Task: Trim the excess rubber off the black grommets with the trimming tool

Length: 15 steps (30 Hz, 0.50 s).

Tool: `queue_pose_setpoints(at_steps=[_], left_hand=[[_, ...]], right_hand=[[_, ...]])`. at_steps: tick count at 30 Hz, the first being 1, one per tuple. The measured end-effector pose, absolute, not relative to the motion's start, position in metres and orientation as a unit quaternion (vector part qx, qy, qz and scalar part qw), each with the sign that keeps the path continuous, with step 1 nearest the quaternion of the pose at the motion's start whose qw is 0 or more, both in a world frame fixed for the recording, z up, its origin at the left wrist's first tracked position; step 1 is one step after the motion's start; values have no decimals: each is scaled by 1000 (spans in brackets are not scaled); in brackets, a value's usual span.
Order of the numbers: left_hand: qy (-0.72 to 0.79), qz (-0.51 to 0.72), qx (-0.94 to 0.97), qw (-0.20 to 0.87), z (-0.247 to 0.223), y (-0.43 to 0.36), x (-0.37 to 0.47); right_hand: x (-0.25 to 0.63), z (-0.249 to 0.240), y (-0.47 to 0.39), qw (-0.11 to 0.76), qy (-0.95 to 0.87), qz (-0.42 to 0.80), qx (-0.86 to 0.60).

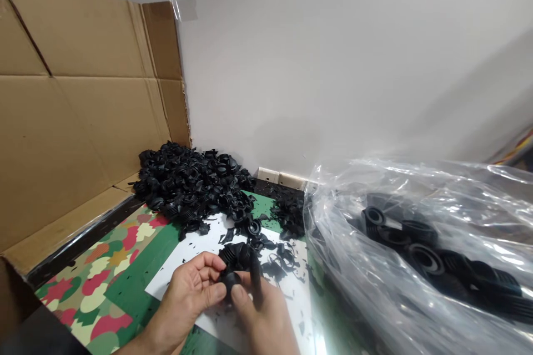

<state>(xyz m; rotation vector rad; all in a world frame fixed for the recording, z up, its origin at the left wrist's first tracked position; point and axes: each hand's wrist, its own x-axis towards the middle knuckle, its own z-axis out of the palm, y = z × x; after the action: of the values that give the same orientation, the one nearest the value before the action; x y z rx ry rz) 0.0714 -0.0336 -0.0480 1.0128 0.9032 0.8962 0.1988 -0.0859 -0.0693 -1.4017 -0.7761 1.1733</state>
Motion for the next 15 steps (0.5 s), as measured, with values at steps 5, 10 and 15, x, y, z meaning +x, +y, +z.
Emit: queue_pose_setpoints(at_steps=[5, 10, 15], left_hand=[[429, 360, 550, 620, -49, -33, 69], [387, 382, 759, 359, -39, -30, 59], [252, 334, 893, 168, -28, -23, 55]], right_hand=[[200, -73, -84, 579, -277, 491, -589], [199, -73, -83, 600, -220, 533, -554], [195, -69, -84, 615, -186, 591, -488]])
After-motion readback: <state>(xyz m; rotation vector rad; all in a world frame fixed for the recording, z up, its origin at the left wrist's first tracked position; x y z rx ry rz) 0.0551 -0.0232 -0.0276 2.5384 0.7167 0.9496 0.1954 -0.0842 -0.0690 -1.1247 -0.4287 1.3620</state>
